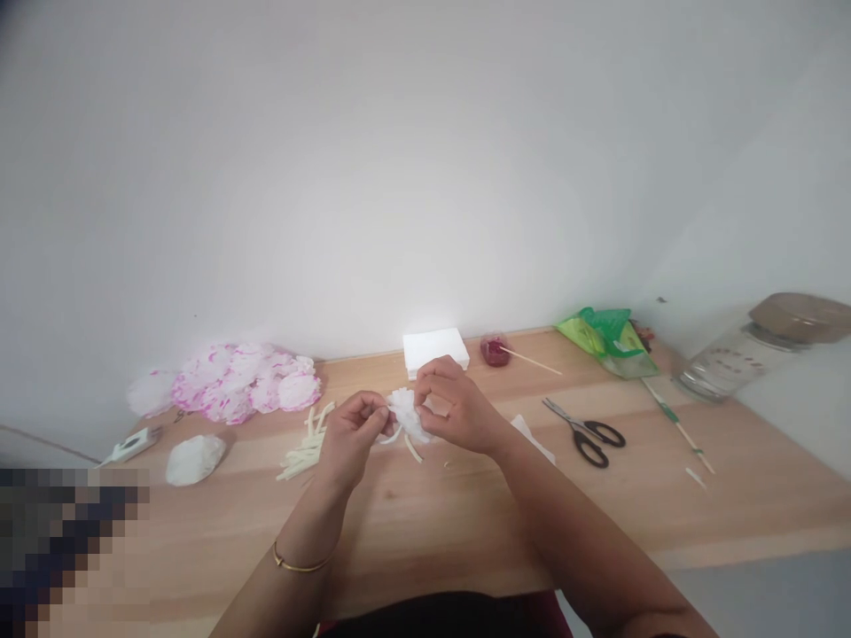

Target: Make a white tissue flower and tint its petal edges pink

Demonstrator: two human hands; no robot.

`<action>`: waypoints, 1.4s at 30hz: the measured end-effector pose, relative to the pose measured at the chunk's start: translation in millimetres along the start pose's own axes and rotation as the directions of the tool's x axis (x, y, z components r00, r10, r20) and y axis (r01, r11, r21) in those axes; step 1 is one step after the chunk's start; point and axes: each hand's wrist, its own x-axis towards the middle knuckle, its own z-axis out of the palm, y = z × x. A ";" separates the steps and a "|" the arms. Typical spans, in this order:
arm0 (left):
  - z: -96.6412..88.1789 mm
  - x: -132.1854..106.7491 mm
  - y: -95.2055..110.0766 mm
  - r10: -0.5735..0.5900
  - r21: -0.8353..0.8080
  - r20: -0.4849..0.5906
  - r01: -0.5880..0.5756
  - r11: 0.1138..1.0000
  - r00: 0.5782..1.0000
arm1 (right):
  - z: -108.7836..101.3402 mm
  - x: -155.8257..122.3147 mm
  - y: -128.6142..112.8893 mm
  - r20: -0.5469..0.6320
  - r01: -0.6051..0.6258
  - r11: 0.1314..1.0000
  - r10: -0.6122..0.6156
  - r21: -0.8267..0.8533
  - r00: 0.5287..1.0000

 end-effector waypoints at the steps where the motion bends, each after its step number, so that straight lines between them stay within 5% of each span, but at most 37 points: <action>1: -0.4 0.3 -1.0 0.006 0.007 -0.009 -0.006 1.000 1.000 | -0.5 -0.2 0.6 0.002 -0.008 1.000 0.008 0.000 1.000; 10: -0.9 -2.1 3.0 0.198 0.433 0.027 -0.190 0.881 0.980 | -2.3 -1.3 -5.1 0.043 -0.008 0.998 0.011 -0.061 0.999; 16: -2.6 1.3 2.4 0.218 0.436 0.052 -0.219 0.873 0.974 | 2.8 -2.5 -4.8 0.106 0.002 0.991 0.012 -0.134 0.994; 21: -7.0 7.3 -6.8 0.135 0.337 -0.073 -0.103 0.936 0.988 | -0.1 0.1 -4.0 0.083 -0.051 0.998 0.054 -0.032 0.995; 25: -5.9 3.7 -5.6 0.327 0.438 -0.136 -0.239 0.867 0.935 | 0.6 1.0 -3.5 0.086 -0.109 0.994 0.107 0.017 0.991; 28: -4.7 -0.8 2.2 0.540 0.536 -0.005 -0.454 0.712 0.841 | 1.1 0.7 -3.9 0.091 -0.145 0.988 0.140 0.052 0.986; 30: -4.3 -2.0 7.1 0.578 0.535 0.130 -0.548 0.643 0.805 | 0.6 0.3 -4.5 0.101 -0.160 0.984 0.152 0.083 0.983; 35: -2.4 0.6 9.5 0.476 0.421 0.293 -0.559 0.714 0.829 | -0.4 -1.0 -4.8 0.089 -0.170 0.975 0.159 0.142 0.983; 42: -2.5 1.0 8.2 0.434 0.399 0.271 -0.511 0.761 0.859 | 0.7 -1.5 -0.7 0.084 -0.161 0.959 0.145 0.231 0.986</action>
